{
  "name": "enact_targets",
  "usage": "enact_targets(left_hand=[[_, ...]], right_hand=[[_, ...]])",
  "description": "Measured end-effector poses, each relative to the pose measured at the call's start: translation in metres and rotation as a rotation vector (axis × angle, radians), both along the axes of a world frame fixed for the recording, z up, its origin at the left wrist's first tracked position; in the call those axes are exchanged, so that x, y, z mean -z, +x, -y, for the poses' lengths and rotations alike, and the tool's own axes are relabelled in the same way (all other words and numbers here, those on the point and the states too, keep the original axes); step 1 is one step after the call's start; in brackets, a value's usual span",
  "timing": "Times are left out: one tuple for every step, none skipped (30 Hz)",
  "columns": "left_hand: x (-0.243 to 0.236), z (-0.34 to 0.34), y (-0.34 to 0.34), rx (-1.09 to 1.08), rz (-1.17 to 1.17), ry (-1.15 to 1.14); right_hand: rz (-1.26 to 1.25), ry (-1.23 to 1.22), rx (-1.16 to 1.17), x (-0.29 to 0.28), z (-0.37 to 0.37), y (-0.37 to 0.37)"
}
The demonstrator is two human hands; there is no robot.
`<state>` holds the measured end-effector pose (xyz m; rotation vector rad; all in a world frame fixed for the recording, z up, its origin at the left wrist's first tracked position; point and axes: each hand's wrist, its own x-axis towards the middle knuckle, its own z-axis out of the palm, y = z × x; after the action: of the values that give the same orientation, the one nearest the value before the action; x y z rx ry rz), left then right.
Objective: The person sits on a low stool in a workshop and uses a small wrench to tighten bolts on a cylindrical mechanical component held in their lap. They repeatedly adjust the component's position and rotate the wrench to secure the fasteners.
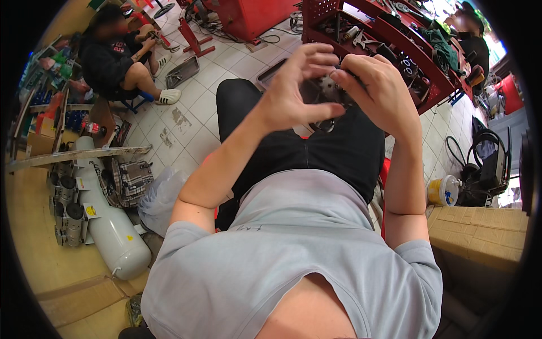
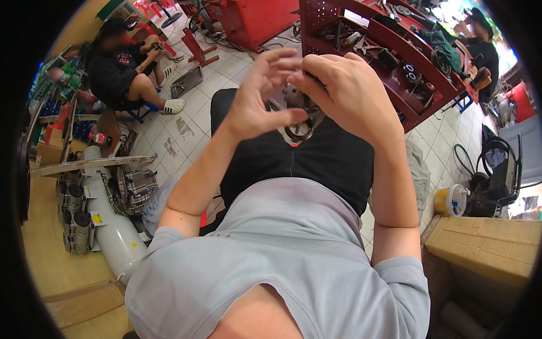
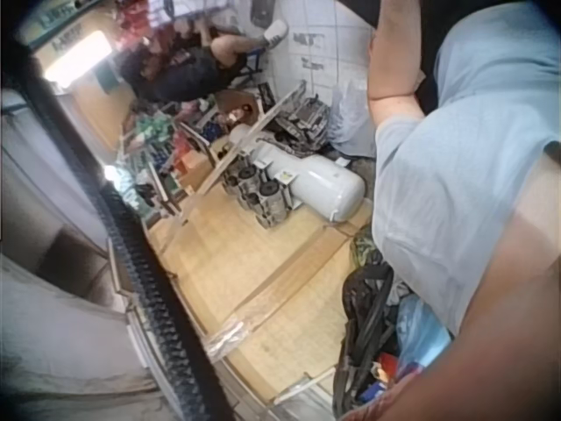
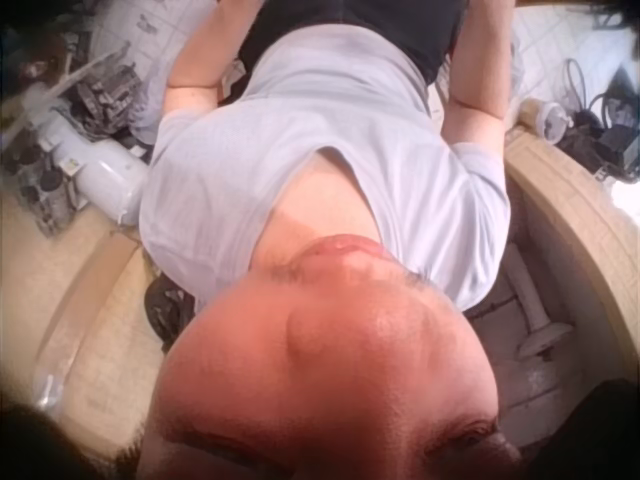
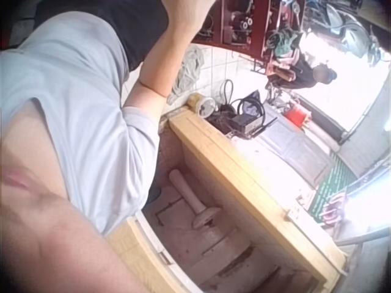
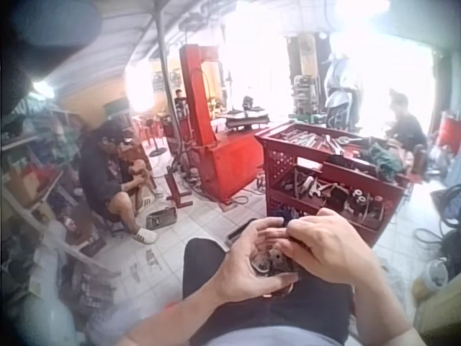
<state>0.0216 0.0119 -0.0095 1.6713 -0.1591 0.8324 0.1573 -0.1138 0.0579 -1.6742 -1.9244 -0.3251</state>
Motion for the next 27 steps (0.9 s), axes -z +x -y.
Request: enact_targets(left_hand=[[0.003,-0.012,0.002,-0.019,0.060,-0.047],[0.005,-0.026,0.005,-0.033,0.121,-0.094],[0.014,-0.055,0.005,-0.230,0.160,-0.115],[0.017,-0.082,0.001,-0.427,0.202,-0.133],[0.014,-0.090,-0.004,-0.583,0.138,-0.214],[0.013,-0.093,-0.007,-0.575,0.114,-0.246],[0.009,-0.089,-0.011,-0.569,0.088,-0.278],[0.005,-0.083,-0.011,-0.487,0.062,-0.200],[0.001,-0.074,-0.009,-0.405,0.037,-0.123],[-0.002,-0.062,-0.008,-0.322,0.011,-0.052],[-0.004,-0.050,-0.008,-0.248,-0.030,-0.051],[-0.005,-0.038,-0.008,-0.174,-0.070,-0.050],[-0.006,-0.029,-0.010,-0.104,-0.112,-0.046],[-0.008,-0.022,-0.011,-0.127,-0.100,0.054],[-0.009,-0.017,-0.012,-0.149,-0.088,0.153],[-0.011,-0.013,-0.012,-0.170,-0.075,0.256],[-0.013,-0.007,-0.013,-0.190,-0.115,0.263],[-0.015,-0.001,-0.014,-0.209,-0.155,0.270],[-0.017,0.003,-0.015,-0.231,-0.197,0.279],[-0.017,0.006,-0.014,-0.258,-0.223,0.272],[-0.016,0.007,-0.013,-0.258,-0.233,0.264],[-0.013,0.007,-0.011,-0.256,-0.242,0.253],[-0.012,0.007,-0.010,-0.255,-0.252,0.241],[-0.012,0.007,-0.010,-0.250,-0.269,0.239],[-0.013,0.007,-0.011,-0.245,-0.286,0.238],[-0.013,0.006,-0.011,-0.241,-0.303,0.237],[-0.012,0.005,-0.010,-0.237,-0.278,0.250]], right_hand=[[0.014,0.000,0.009,0.001,0.000,0.002],[0.013,0.023,0.011,-0.002,0.002,0.002],[0.000,0.051,-0.001,-0.001,0.001,0.001],[-0.010,0.082,-0.013,-0.003,0.000,0.000],[-0.005,0.090,-0.011,-0.003,0.000,0.001],[0.001,0.098,-0.011,-0.003,0.000,0.002],[0.004,0.106,-0.012,-0.002,0.000,0.002],[-0.003,0.106,-0.012,-0.001,-0.001,0.003],[-0.010,0.106,-0.012,-0.002,-0.002,0.004],[-0.016,0.100,-0.013,-0.002,-0.001,0.003],[-0.004,0.104,-0.004,-0.002,0.000,0.003],[0.007,0.108,0.005,-0.001,0.001,0.001],[0.017,0.116,0.009,0.000,0.001,0.000],[0.017,0.109,0.012,0.001,0.001,0.000],[0.018,0.102,0.016,0.003,0.001,0.000],[0.020,0.097,0.020,0.003,0.001,0.000],[0.029,0.092,0.029,0.002,0.001,0.001],[0.039,0.086,0.038,0.001,0.001,0.001],[0.046,0.081,0.043,0.000,0.001,0.000],[0.041,0.086,0.040,0.000,0.001,0.000],[0.036,0.090,0.037,0.000,0.000,-0.001],[0.032,0.091,0.035,0.001,0.000,-0.001],[0.036,0.091,0.039,0.001,0.000,-0.001],[0.040,0.090,0.044,0.001,0.001,-0.002],[0.044,0.090,0.048,0.001,0.001,-0.001],[0.039,0.084,0.035,0.002,0.000,-0.001],[0.034,0.077,0.021,0.003,0.000,0.000]])
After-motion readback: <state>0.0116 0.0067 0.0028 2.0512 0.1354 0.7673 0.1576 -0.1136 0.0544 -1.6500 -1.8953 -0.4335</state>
